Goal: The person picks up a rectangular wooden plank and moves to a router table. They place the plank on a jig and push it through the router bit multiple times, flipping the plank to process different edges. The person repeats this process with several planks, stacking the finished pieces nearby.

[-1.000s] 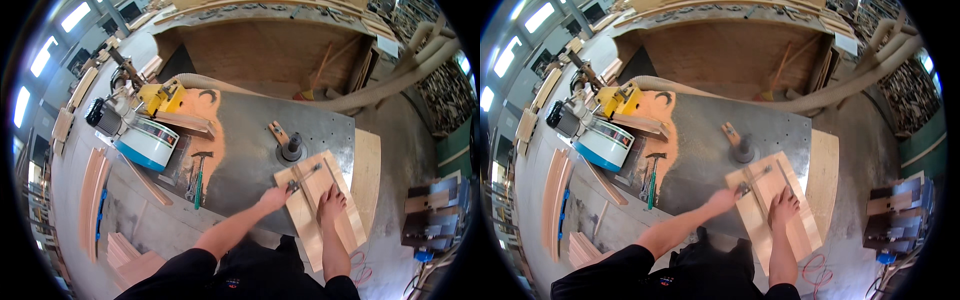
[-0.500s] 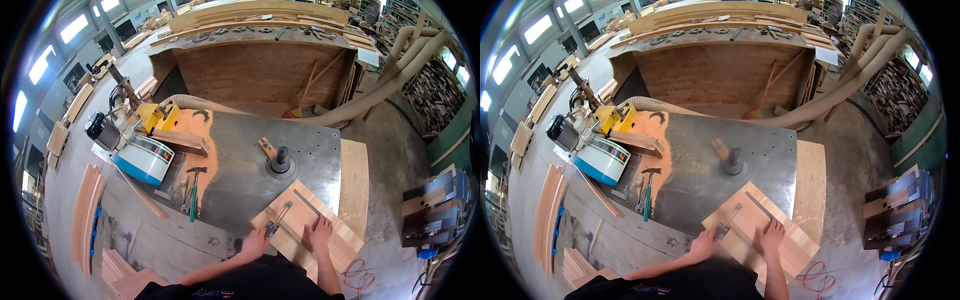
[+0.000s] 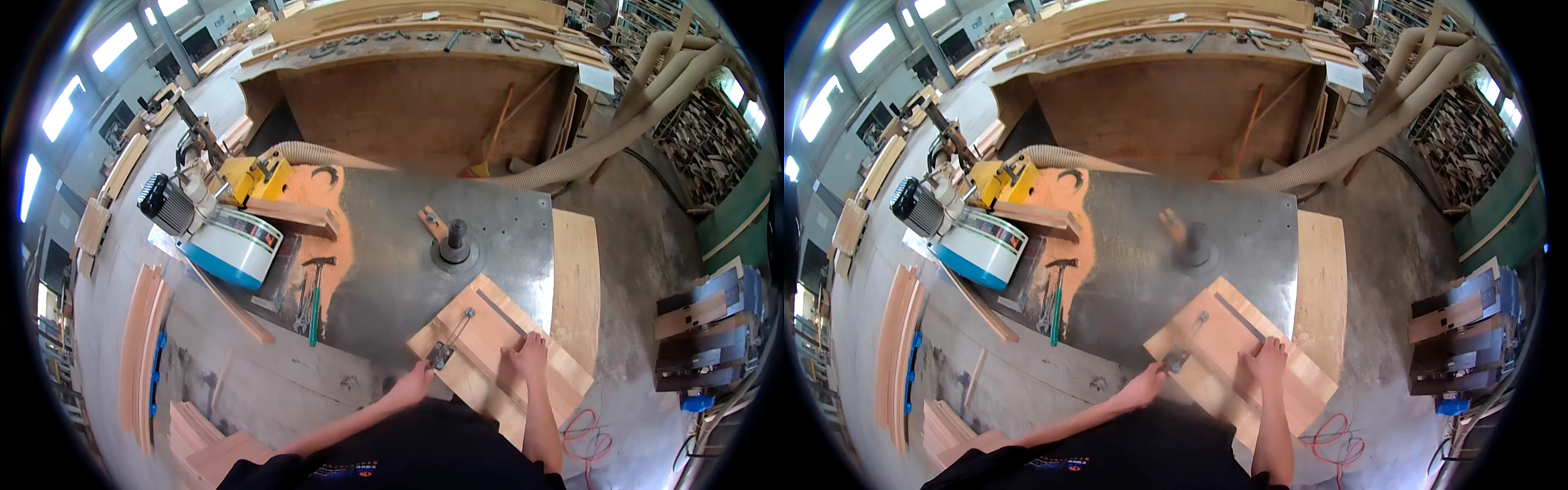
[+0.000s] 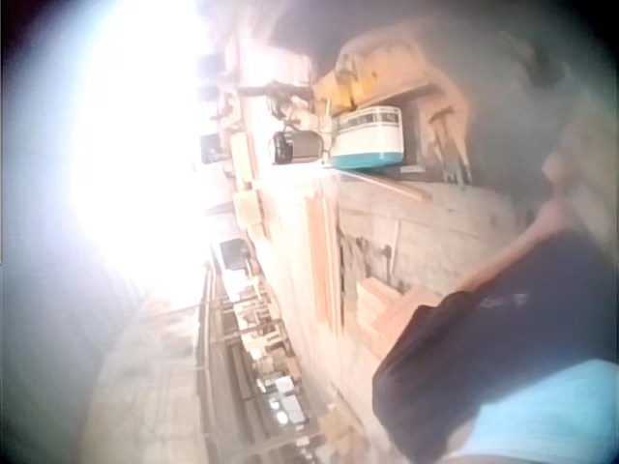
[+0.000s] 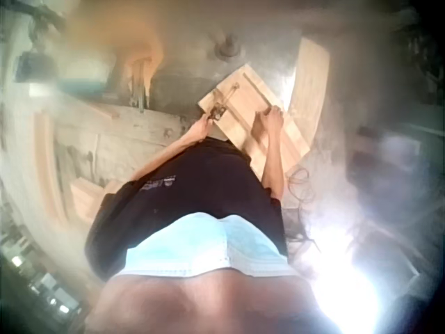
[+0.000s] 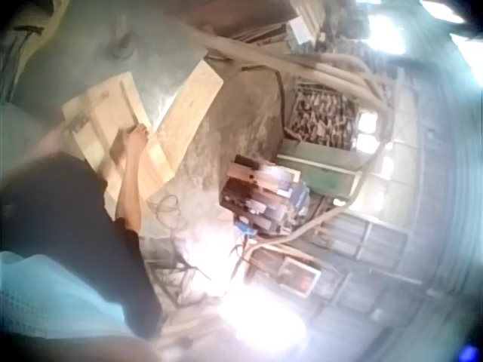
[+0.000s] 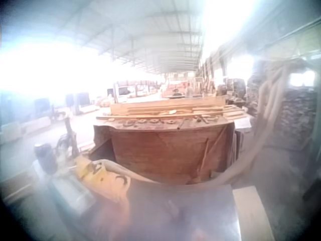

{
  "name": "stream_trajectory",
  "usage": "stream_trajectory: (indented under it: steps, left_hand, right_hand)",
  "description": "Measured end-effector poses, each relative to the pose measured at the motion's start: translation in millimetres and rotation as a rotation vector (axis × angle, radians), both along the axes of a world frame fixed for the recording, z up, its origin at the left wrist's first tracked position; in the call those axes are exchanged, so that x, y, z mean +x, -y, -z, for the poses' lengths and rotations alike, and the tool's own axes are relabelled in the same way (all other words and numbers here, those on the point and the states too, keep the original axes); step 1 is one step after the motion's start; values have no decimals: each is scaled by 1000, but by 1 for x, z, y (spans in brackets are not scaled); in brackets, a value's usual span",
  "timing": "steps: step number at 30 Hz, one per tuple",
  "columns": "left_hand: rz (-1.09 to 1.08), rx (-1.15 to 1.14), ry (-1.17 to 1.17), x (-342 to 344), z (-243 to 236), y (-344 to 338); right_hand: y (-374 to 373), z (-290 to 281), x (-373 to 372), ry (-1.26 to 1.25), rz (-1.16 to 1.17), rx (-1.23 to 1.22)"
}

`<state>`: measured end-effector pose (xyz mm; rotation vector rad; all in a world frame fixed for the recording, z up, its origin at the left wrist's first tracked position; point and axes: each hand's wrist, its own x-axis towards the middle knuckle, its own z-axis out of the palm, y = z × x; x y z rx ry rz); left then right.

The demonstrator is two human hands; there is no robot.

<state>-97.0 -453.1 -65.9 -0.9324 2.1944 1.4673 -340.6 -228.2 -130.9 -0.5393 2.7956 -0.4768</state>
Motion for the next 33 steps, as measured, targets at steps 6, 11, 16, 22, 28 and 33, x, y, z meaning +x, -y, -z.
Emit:
stream_trajectory:
  steps: [6,11,16,22,28,33]
  left_hand:
    - [-11,-11,0,-1,3,-4]
    - [26,-65,-36,1,5,-1]
    - [27,-28,-4,-2,-7,0]
    - [27,-41,-17,-1,-4,-1]
    - [49,-122,-124,2,5,-2]
    - [64,-124,-86,1,12,-3]
  right_hand:
    - [-17,34,-23,61,27,-175]
    - [-14,30,-26,111,37,-171]
    - [-13,26,-25,115,38,-169]
    - [-14,26,-27,164,40,-160]
    - [-12,24,-26,140,45,-177]
    - [-12,29,-24,84,46,-161]
